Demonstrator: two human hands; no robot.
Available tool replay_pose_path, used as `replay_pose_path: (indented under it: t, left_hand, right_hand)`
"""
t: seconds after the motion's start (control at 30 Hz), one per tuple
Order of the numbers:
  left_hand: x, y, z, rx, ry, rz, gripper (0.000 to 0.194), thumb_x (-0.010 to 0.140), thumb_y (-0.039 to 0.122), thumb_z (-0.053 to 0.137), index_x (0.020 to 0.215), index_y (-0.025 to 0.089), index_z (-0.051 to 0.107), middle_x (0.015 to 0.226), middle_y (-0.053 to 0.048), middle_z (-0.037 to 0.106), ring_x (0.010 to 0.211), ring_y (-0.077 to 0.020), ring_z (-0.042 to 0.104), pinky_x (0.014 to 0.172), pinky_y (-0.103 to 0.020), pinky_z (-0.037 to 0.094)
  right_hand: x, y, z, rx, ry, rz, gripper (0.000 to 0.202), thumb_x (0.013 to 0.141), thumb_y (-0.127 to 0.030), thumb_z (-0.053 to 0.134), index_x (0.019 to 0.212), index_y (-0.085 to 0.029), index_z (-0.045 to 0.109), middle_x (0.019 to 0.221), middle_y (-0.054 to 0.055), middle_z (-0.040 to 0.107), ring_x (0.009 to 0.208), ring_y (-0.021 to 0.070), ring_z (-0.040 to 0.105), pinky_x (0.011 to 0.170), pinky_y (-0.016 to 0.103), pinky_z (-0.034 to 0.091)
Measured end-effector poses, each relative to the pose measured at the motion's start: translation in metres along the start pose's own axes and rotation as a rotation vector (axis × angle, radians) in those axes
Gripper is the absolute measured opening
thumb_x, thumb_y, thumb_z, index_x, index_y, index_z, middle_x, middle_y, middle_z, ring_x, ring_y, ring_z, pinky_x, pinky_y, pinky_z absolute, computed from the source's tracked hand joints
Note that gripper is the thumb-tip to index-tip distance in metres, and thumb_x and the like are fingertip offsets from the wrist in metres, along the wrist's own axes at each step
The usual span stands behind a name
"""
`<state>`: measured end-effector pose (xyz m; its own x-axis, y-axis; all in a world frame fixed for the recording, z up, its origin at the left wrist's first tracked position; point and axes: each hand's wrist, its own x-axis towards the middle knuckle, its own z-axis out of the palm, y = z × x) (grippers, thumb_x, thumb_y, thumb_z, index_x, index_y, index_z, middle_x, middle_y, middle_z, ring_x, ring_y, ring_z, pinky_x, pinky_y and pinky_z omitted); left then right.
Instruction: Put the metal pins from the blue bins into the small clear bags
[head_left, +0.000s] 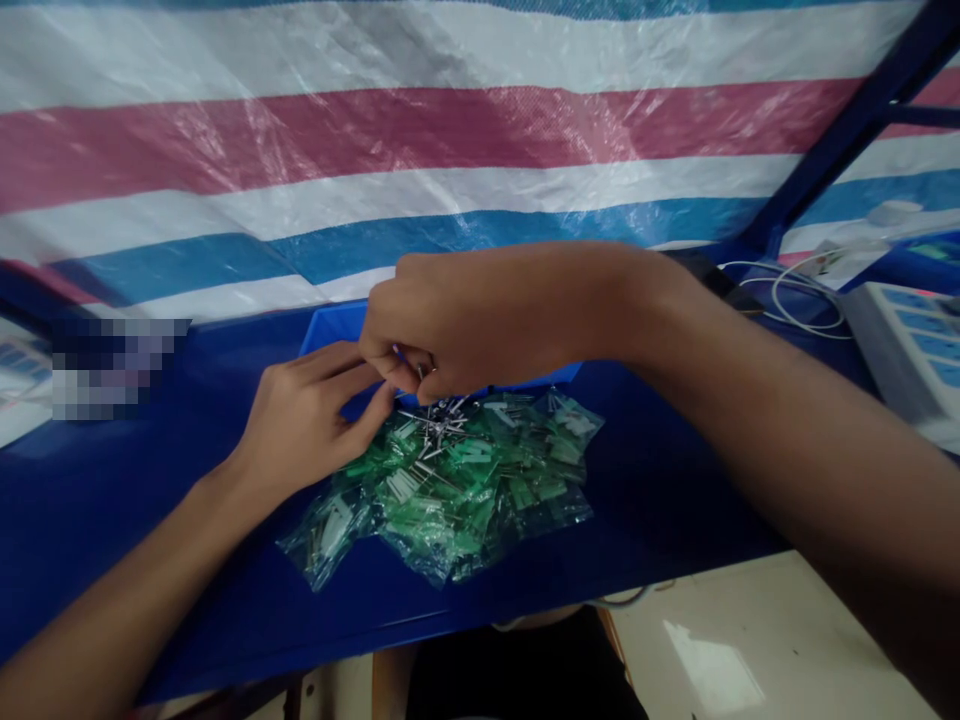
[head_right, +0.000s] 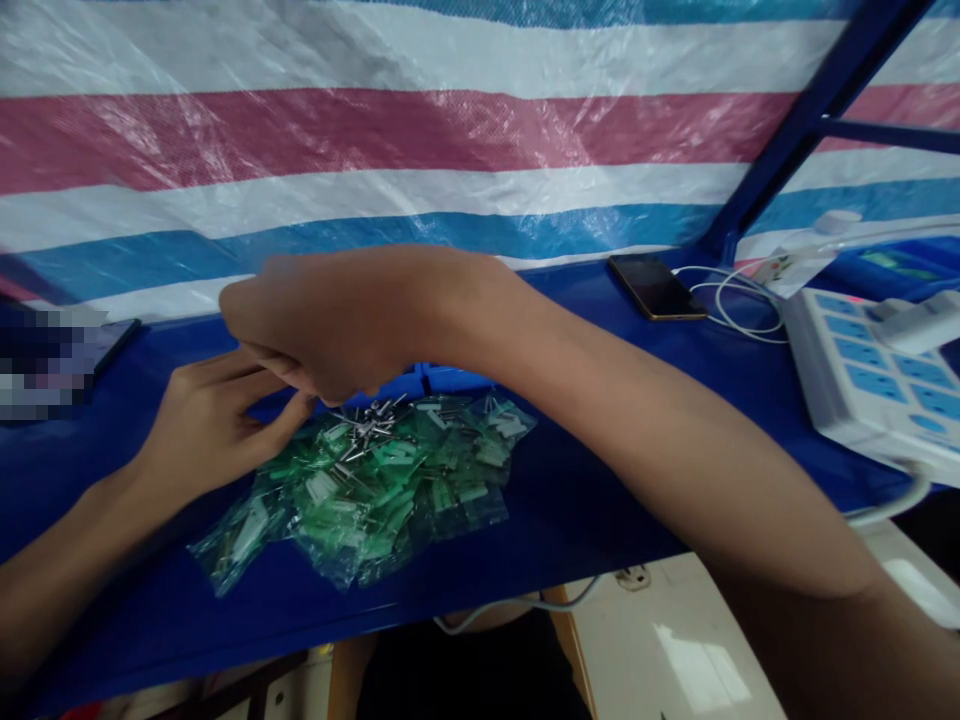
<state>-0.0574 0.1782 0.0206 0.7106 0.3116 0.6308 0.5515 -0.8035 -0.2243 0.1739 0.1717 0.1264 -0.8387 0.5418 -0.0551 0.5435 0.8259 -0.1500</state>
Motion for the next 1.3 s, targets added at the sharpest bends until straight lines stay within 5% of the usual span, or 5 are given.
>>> replay_pose_path:
  t: [0.33,0.53,0.73,1.03,1.3]
  left_hand:
    - [-0.0004,0.0002,0.0015,-0.002,0.009,-0.014,0.033,0.117,0.029,0.051,0.097,0.024,0.077,0.098,-0.003,0.086,0.08,-0.0217,0.084,0.053,-0.033,0.05]
    - [-0.0008,0.0007,0.0004,0.001,-0.011,-0.022,0.034,0.117,0.03,0.051,0.097,0.026,0.078,0.101,-0.003,0.087,0.082,-0.022,0.084,0.056,-0.033,0.052]
    - [-0.0013,0.0,0.0001,-0.003,-0.012,-0.021,0.027,0.114,0.025,0.055,0.104,0.026,0.081,0.106,-0.003,0.088,0.082,-0.021,0.084,0.057,-0.032,0.053]
    - [-0.0016,-0.0008,0.003,-0.003,0.026,-0.002,0.032,0.116,0.028,0.053,0.098,0.024,0.079,0.092,-0.002,0.084,0.071,-0.0197,0.078,0.054,-0.033,0.05]
    - [-0.0032,0.0,0.0026,-0.02,-0.011,-0.055,0.03,0.117,0.031,0.055,0.105,0.026,0.083,0.106,-0.004,0.088,0.085,-0.0231,0.085,0.061,-0.033,0.061]
  right_hand:
    - [0.0036,-0.0025,0.0015,-0.031,-0.068,0.067,0.016,0.104,-0.022,0.085,0.091,-0.015,0.078,0.07,-0.008,0.06,0.071,0.0086,0.054,0.062,0.027,0.03]
    - [0.0041,-0.0008,0.0025,-0.022,-0.026,0.059,0.016,0.1,-0.013,0.085,0.088,-0.016,0.075,0.071,-0.008,0.06,0.069,0.0077,0.051,0.058,0.028,0.03]
    - [0.0009,-0.0011,0.0018,-0.023,-0.016,0.03,0.038,0.099,0.005,0.069,0.072,-0.019,0.056,0.066,-0.008,0.049,0.061,0.0077,0.034,0.055,0.032,0.025]
    - [0.0011,0.0004,0.0043,-0.017,-0.002,0.004,0.025,0.1,0.003,0.065,0.086,-0.018,0.069,0.082,-0.004,0.064,0.072,0.0099,0.049,0.061,0.029,0.029]
    - [-0.0003,0.0064,0.0007,-0.071,0.034,-0.008,0.042,0.102,0.0,0.064,0.069,-0.021,0.048,0.066,-0.007,0.045,0.066,0.0106,0.03,0.064,0.034,0.028]
